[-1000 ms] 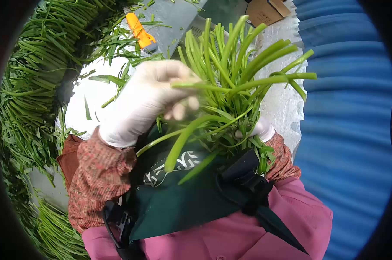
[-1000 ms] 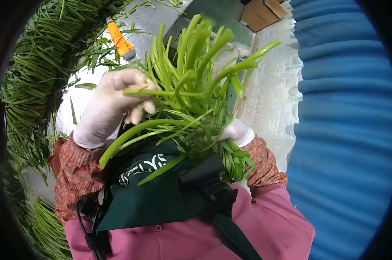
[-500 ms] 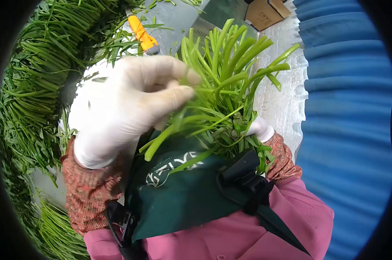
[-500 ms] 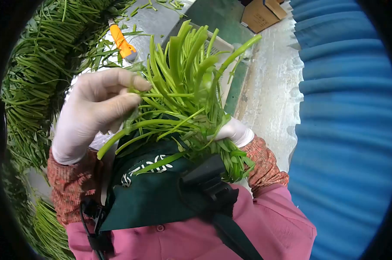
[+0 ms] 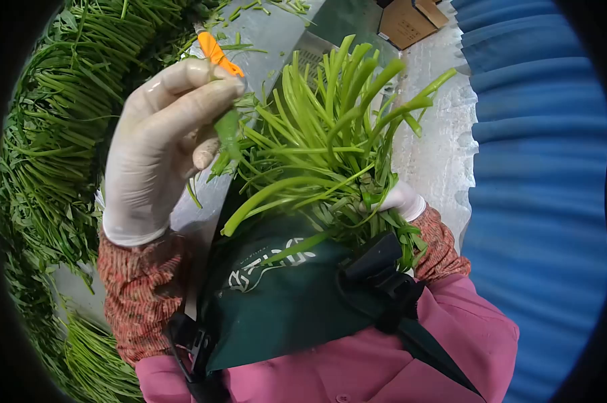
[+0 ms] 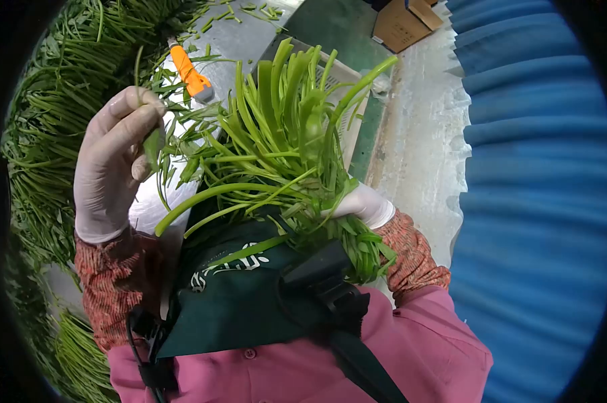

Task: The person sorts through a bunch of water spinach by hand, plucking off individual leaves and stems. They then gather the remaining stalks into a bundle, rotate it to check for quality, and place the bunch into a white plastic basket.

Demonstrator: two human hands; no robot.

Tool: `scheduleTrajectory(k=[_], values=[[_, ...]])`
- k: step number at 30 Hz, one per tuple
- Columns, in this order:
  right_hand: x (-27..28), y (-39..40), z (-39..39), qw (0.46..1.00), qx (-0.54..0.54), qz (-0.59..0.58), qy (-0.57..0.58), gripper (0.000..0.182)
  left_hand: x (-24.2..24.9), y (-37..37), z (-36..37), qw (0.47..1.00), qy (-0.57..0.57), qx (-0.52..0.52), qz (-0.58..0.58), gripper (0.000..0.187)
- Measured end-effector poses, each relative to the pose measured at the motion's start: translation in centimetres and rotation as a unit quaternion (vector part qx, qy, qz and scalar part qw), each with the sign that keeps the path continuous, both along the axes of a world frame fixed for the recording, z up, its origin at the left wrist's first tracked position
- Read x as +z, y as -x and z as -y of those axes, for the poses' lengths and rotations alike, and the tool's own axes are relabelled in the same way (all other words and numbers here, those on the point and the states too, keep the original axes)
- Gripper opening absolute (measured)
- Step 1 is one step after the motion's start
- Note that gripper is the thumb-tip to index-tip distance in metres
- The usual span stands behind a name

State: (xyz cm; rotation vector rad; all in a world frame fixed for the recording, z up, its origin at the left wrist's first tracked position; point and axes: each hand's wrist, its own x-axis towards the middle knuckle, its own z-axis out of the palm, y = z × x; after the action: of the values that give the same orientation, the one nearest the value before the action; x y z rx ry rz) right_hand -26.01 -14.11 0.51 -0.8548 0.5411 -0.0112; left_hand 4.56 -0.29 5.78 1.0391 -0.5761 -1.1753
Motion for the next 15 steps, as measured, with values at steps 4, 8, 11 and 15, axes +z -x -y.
scheduleTrajectory(k=[4,8,11,15], values=[[-0.4,0.2,0.6,0.998,0.037,-0.017,0.042,0.074,-0.3,0.6,-0.6,0.996,-0.054,-0.008,0.064,0.011],[-0.5,0.2,0.6,0.999,0.035,-0.024,0.017,0.074,-1.6,1.7,-0.6,0.98,-0.067,-0.119,0.147,0.027],[-0.8,0.9,0.8,0.998,0.035,-0.04,0.017,0.076,-3.3,3.0,0.1,0.94,-0.076,-0.134,0.306,0.015],[-1.1,1.1,0.9,0.995,0.024,-0.051,0.085,0.079,-1.8,2.3,-0.2,0.986,-0.094,-0.073,0.117,0.003]])
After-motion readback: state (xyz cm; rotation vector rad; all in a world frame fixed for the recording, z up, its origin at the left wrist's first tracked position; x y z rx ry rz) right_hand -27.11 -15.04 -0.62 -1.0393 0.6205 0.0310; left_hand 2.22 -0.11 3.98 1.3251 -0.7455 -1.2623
